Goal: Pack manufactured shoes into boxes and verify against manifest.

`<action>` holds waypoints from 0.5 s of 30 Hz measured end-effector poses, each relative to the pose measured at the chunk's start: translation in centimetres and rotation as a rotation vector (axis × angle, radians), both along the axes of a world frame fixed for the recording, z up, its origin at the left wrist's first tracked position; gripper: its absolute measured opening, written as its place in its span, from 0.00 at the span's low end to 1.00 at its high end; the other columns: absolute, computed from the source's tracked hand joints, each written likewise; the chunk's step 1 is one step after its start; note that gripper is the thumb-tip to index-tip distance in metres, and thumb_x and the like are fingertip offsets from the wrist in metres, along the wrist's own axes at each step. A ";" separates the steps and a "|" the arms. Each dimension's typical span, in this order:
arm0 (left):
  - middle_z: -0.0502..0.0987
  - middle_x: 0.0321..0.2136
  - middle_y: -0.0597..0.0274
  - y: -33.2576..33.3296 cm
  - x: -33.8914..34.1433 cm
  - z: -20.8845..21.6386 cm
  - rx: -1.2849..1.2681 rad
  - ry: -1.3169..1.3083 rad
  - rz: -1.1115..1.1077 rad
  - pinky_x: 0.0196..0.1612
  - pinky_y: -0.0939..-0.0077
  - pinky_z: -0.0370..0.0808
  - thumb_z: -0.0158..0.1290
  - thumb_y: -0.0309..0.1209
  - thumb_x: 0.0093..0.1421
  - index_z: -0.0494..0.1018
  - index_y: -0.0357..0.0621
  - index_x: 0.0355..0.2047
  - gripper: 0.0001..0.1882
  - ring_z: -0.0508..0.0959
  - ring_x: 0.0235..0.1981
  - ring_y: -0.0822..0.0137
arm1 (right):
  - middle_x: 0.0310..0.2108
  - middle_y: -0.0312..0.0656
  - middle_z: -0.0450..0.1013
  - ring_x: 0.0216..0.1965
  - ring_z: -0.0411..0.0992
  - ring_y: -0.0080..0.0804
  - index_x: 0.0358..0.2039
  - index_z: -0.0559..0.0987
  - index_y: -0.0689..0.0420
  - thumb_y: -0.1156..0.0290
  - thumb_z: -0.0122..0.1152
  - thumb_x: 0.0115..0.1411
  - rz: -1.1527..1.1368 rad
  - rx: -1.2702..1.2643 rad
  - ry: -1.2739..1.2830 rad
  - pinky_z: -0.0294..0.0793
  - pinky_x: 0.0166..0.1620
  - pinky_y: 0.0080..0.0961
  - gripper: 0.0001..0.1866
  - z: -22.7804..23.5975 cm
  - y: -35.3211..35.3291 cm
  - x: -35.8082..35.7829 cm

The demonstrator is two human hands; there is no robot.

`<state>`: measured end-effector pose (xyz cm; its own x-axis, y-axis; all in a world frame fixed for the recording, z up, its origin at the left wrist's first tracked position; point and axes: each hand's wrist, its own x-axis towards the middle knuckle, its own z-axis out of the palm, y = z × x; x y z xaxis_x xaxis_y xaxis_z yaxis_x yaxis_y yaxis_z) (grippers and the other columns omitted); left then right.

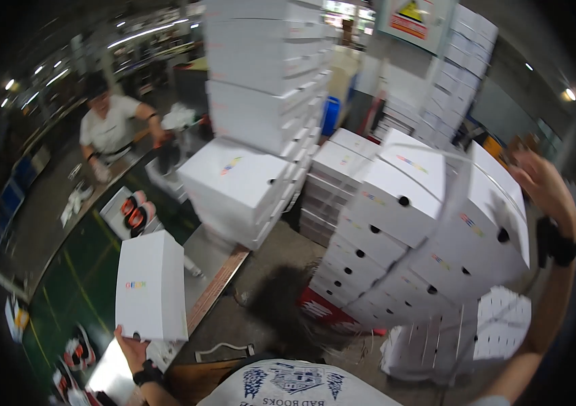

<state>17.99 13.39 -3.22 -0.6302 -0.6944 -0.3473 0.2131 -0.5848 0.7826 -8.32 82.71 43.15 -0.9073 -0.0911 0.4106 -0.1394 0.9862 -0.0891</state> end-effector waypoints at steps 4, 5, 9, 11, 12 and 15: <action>0.67 0.50 0.61 0.1 0.1 -8.1 0.022 -0.200 0.278 0.45 0.49 0.65 0.52 0.58 0.50 0.60 0.55 0.55 0.36 0.69 0.48 0.55 | 0.43 0.38 0.69 0.44 0.68 0.29 0.54 0.68 0.64 0.70 0.62 0.54 -0.011 -0.629 -0.432 0.67 0.50 0.24 0.27 -3.6 14.1 0.1; 0.67 0.50 0.61 0.1 1.0 -9.5 0.029 -0.200 0.330 0.45 0.49 0.65 0.52 0.58 0.50 0.60 0.55 0.55 0.36 0.69 0.48 0.55 | 0.43 0.38 0.68 0.47 0.65 0.29 0.54 0.68 0.65 0.70 0.63 0.52 0.078 -0.402 -0.370 0.64 0.53 0.25 0.29 -5.5 15.8 -0.4; 0.64 0.54 0.57 1.5 3.1 -11.9 -0.064 -0.441 0.518 0.46 0.45 0.65 0.49 0.57 0.54 0.57 0.53 0.59 0.38 0.66 0.53 0.52 | 0.25 0.32 0.59 0.29 0.59 0.20 0.45 0.72 0.63 0.71 0.60 0.47 0.042 -0.336 -0.234 0.61 0.36 0.16 0.23 -5.3 6.3 5.7; 0.63 0.54 0.57 1.7 3.3 -13.3 -0.064 -0.558 0.516 0.46 0.46 0.65 0.49 0.58 0.54 0.56 0.56 0.61 0.38 0.65 0.53 0.53 | 0.23 0.32 0.57 0.28 0.57 0.20 0.38 0.74 0.61 0.75 0.58 0.48 -0.079 -0.262 -0.169 0.59 0.34 0.16 0.14 -6.0 5.2 7.6; 0.62 0.55 0.57 1.0 4.2 -14.8 -0.072 -0.557 0.425 0.46 0.48 0.65 0.50 0.59 0.53 0.54 0.59 0.62 0.40 0.65 0.52 0.54 | 0.23 0.32 0.57 0.28 0.57 0.20 0.38 0.74 0.61 0.75 0.58 0.48 -0.084 -0.258 -0.183 0.59 0.34 0.16 0.14 -6.2 4.9 8.6; 0.60 0.56 0.59 0.5 5.5 -17.7 -0.067 -0.652 0.330 0.45 0.51 0.67 0.53 0.60 0.52 0.51 0.61 0.63 0.43 0.65 0.51 0.56 | 0.20 0.36 0.63 0.23 0.63 0.27 0.33 0.76 0.58 0.76 0.59 0.51 0.072 -0.067 0.038 0.63 0.31 0.21 0.08 -8.2 3.5 12.2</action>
